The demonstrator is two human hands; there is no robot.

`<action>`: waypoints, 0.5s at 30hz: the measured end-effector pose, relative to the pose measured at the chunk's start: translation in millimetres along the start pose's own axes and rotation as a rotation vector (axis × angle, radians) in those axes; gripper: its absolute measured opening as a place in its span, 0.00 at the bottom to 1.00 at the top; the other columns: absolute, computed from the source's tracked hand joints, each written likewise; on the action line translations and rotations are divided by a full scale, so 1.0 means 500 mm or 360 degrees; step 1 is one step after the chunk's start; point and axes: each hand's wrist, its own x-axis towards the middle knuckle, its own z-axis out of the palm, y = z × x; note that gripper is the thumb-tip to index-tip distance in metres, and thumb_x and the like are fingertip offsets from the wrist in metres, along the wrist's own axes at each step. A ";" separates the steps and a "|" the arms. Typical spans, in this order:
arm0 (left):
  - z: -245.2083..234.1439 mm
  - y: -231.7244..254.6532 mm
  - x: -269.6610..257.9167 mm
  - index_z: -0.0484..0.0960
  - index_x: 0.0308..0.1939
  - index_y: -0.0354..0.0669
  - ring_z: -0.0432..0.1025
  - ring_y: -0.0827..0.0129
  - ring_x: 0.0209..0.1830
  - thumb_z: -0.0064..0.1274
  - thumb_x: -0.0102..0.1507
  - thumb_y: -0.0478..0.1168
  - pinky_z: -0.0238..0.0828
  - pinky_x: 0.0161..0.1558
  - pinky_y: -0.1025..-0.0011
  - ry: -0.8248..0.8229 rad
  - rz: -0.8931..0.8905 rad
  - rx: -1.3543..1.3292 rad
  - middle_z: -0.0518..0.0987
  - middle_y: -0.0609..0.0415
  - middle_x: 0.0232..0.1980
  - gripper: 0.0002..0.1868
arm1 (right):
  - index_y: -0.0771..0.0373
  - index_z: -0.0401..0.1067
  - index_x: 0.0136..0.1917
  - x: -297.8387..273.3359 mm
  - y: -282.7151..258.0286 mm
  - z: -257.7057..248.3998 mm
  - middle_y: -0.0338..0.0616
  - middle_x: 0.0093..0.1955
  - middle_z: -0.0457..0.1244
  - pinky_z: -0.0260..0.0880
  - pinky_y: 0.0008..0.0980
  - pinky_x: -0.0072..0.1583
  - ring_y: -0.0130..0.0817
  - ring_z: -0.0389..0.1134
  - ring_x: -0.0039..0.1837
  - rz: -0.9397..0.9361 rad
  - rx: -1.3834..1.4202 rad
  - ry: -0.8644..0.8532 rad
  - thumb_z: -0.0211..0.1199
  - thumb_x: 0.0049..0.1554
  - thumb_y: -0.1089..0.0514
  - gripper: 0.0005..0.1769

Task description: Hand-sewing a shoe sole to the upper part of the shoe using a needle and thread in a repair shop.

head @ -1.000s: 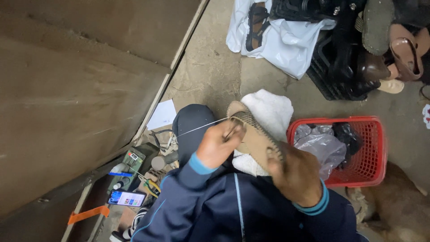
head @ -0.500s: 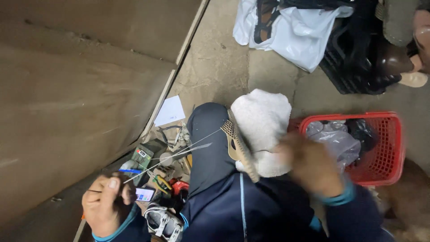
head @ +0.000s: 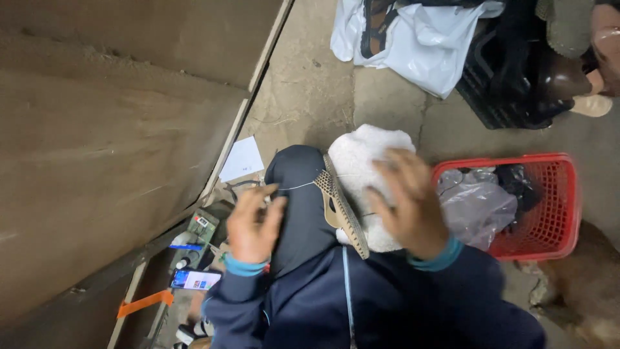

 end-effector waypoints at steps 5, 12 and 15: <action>0.063 0.013 0.013 0.87 0.47 0.47 0.79 0.50 0.37 0.63 0.63 0.40 0.80 0.37 0.55 -0.0121 0.0134 0.0117 0.81 0.52 0.52 0.09 | 0.55 0.74 0.56 0.025 -0.043 0.049 0.54 0.74 0.60 0.56 0.58 0.72 0.61 0.55 0.78 -0.0063 -0.0071 -0.0079 0.63 0.62 0.56 0.09; 0.053 0.035 0.004 0.86 0.36 0.48 0.81 0.55 0.29 0.55 0.69 0.39 0.76 0.33 0.63 -0.0404 -0.0171 -0.0285 0.83 0.54 0.26 0.07 | 0.60 0.75 0.36 0.035 -0.060 -0.021 0.49 0.69 0.66 0.62 0.45 0.68 0.51 0.65 0.71 0.0314 0.1177 -0.0106 0.61 0.62 0.58 0.12; 0.064 0.046 -0.003 0.89 0.39 0.45 0.72 0.72 0.25 0.58 0.66 0.39 0.75 0.33 0.68 -0.0491 -0.0415 -0.0557 0.80 0.57 0.23 0.05 | 0.70 0.74 0.44 0.044 -0.096 -0.070 0.52 0.38 0.67 0.71 0.43 0.53 0.42 0.68 0.47 0.0523 0.1978 -0.0234 0.52 0.65 0.63 0.12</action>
